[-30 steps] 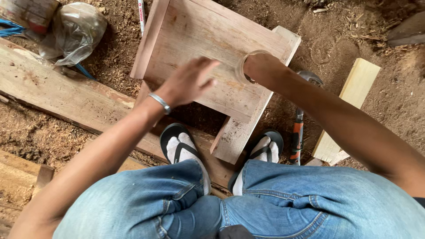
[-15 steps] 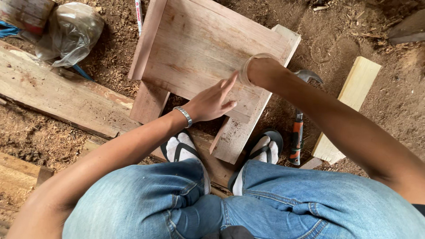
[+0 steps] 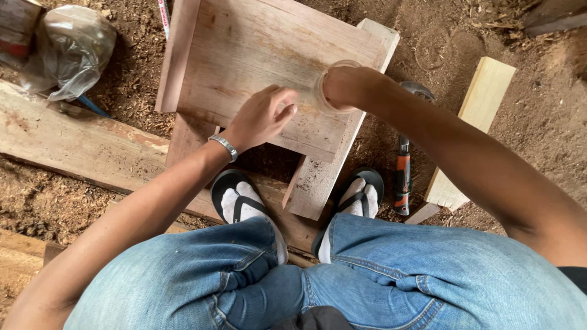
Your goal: The person positions wooden boards, marks them with a pen, and hammers nails into the wood to join pieces together, assembling a small wooden structure on a floor covered in shavings.
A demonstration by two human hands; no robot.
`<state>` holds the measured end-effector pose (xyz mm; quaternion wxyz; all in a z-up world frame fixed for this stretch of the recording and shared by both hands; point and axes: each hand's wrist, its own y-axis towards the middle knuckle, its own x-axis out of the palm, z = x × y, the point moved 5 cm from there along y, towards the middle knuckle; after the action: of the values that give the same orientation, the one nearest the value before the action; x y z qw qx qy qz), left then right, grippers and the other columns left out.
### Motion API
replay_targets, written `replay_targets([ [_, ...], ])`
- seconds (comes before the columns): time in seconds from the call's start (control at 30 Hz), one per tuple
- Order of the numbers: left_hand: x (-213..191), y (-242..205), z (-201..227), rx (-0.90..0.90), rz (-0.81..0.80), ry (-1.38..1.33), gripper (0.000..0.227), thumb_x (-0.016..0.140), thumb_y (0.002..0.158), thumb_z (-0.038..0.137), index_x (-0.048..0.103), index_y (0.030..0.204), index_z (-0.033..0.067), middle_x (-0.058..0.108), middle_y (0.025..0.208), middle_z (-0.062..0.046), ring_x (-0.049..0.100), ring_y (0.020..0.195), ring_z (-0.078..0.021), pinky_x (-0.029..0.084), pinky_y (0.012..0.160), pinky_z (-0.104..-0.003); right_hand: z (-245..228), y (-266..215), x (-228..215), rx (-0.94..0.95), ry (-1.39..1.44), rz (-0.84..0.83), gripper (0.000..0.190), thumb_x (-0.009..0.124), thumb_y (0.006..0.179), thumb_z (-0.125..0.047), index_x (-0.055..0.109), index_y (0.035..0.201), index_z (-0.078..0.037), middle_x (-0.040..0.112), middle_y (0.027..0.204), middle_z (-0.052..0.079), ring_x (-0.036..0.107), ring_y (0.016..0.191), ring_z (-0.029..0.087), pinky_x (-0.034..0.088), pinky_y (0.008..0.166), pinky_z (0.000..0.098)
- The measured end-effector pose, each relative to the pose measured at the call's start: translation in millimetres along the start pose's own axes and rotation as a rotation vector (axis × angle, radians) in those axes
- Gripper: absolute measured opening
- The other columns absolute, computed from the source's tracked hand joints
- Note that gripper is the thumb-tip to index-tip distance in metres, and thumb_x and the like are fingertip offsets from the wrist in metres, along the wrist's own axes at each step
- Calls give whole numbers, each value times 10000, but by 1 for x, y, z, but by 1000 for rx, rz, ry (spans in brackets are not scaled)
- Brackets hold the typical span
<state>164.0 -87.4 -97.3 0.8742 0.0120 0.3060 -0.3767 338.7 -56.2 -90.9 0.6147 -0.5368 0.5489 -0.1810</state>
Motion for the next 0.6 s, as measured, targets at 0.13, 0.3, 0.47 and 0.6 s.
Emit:
replay_targets([
  [0.13,-3,11,34,352,172,143,1004,836,900,405,226,1594,11,422,1502,-294,538,1299,-456,544,991,-468,-3,-13,-10,-37,36,-39,295,572,1011,-320,704,1010,-55,653,782,57,604,697,171,555,653,323],
  [0.3,5,28,38,298,86,119,1282,878,748,588,88,1612,64,303,1613,-236,482,1356,-393,452,1143,-524,-8,-23,-8,-164,48,61,326,570,1013,-351,709,1029,-56,658,791,55,610,711,174,556,663,327],
  [0.47,-15,22,55,343,131,256,1115,852,831,587,224,1587,61,395,1533,-239,504,1345,-388,446,1080,-523,36,-69,-10,-695,321,691,374,493,1085,-410,737,974,-150,630,679,-4,521,578,117,434,528,291],
  [0.6,-44,32,76,321,86,96,652,772,945,487,519,1406,103,640,1334,-123,634,1150,-248,563,963,-390,60,-85,-5,-918,845,561,453,415,1097,-442,687,988,-97,566,608,13,413,386,61,369,367,213],
])
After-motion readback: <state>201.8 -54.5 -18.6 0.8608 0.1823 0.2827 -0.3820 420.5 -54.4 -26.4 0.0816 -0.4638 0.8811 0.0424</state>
